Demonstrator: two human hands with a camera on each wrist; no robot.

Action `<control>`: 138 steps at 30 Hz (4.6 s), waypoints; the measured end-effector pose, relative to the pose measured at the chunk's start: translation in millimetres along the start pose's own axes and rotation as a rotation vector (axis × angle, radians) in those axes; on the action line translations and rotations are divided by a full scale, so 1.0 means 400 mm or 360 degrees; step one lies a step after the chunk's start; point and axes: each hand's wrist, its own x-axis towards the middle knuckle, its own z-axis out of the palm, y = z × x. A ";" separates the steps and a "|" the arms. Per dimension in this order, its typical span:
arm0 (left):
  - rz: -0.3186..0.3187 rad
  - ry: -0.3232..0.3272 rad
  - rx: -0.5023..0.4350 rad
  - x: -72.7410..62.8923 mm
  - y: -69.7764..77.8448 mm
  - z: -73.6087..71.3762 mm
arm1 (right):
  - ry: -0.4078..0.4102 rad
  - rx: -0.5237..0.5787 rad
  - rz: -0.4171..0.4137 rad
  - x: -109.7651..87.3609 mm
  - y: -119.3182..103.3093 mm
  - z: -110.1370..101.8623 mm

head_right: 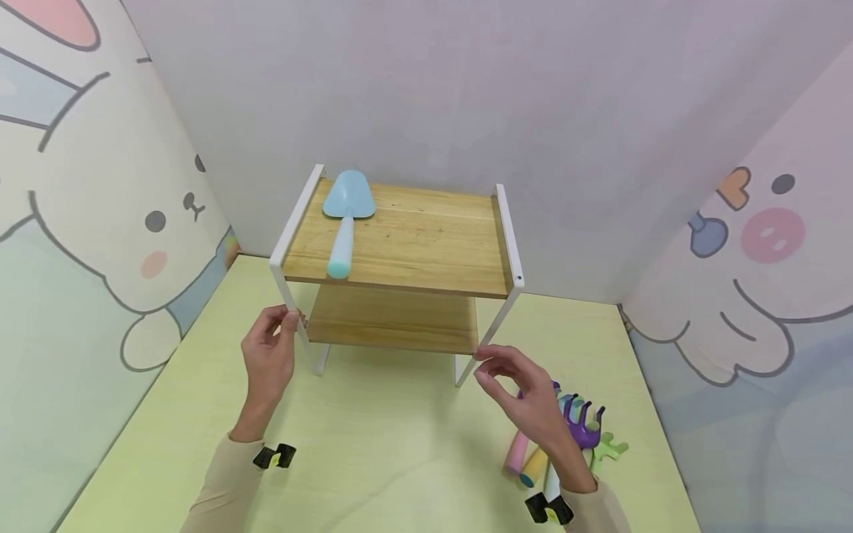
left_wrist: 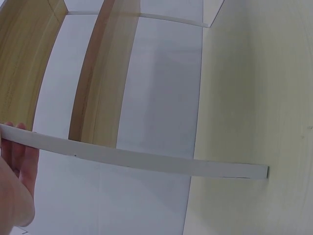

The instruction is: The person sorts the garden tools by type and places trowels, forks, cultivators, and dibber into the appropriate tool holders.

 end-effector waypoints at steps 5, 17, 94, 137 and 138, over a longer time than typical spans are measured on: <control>-0.0001 0.0006 0.0001 -0.001 0.003 0.001 | 0.0049 -0.0032 0.0105 -0.037 0.020 -0.011; 0.0016 0.0011 -0.0004 0.000 -0.001 0.003 | 0.0138 -0.0150 0.0354 -0.116 0.065 -0.024; -0.0013 -0.0001 0.0044 -0.007 -0.012 0.001 | 0.0009 -0.0846 0.1397 -0.278 0.212 -0.025; -0.0043 -0.0004 0.0040 -0.010 -0.012 -0.003 | 0.0127 -0.0376 0.1598 -0.290 0.159 -0.050; -0.0044 -0.0006 0.0044 -0.010 -0.012 -0.003 | 0.0137 -0.0370 0.1595 -0.290 0.155 -0.049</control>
